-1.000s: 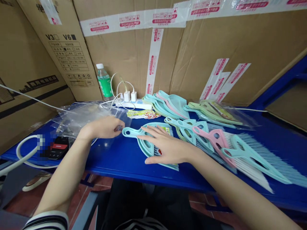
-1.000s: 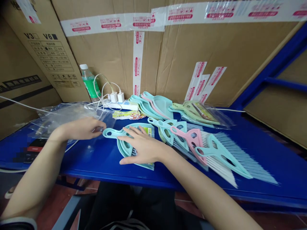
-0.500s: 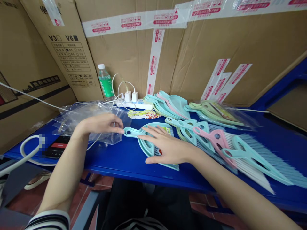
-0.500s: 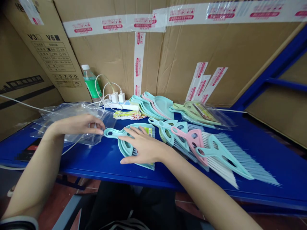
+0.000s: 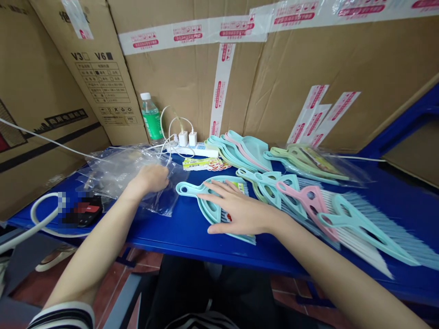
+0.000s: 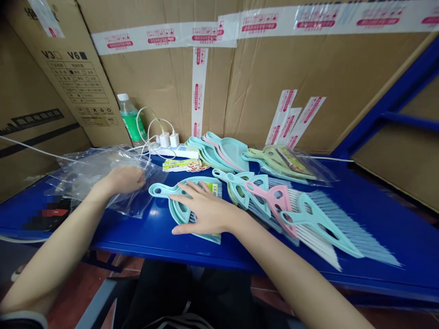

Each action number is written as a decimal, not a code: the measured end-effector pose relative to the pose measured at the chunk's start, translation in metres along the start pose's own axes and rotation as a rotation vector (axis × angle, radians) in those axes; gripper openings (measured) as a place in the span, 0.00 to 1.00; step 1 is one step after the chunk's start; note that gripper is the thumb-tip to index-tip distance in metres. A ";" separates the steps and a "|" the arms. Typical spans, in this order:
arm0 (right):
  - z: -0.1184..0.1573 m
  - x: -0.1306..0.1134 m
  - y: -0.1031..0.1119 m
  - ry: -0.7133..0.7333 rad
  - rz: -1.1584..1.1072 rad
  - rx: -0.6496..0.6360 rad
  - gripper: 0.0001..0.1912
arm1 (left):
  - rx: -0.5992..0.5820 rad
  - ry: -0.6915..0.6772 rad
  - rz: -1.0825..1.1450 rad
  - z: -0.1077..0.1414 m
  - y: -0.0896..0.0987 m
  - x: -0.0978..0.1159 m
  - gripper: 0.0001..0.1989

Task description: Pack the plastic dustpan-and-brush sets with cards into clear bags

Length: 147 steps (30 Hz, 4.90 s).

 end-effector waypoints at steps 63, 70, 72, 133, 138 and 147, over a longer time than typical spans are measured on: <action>0.002 -0.008 0.020 0.059 0.117 0.304 0.17 | -0.200 -0.296 0.596 0.013 -0.001 0.045 0.07; -0.001 -0.007 0.013 -0.013 0.014 0.289 0.12 | -0.126 -0.322 0.521 0.010 0.005 0.048 0.07; -0.002 -0.006 0.012 -0.040 0.005 0.306 0.10 | -0.132 -0.353 0.550 0.010 0.003 0.052 0.07; 0.025 0.083 0.055 -0.408 0.566 0.465 0.28 | 0.060 -0.767 0.442 0.032 0.018 0.079 0.12; 0.024 0.070 0.043 -0.355 0.289 0.371 0.19 | 0.017 -0.830 0.362 0.038 0.002 0.088 0.22; 0.024 0.079 0.035 -0.414 0.166 0.343 0.25 | 0.015 -0.715 0.226 0.022 -0.011 0.081 0.25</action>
Point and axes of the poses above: each hand's wrist, its own z-axis away from the middle knuckle, its own y-axis out of the back of the hand, x = y × z, the point moved 10 cm from there along -z, towards the middle knuckle, and after that the axes turned 11 degrees about z, right-handed, at the moved point
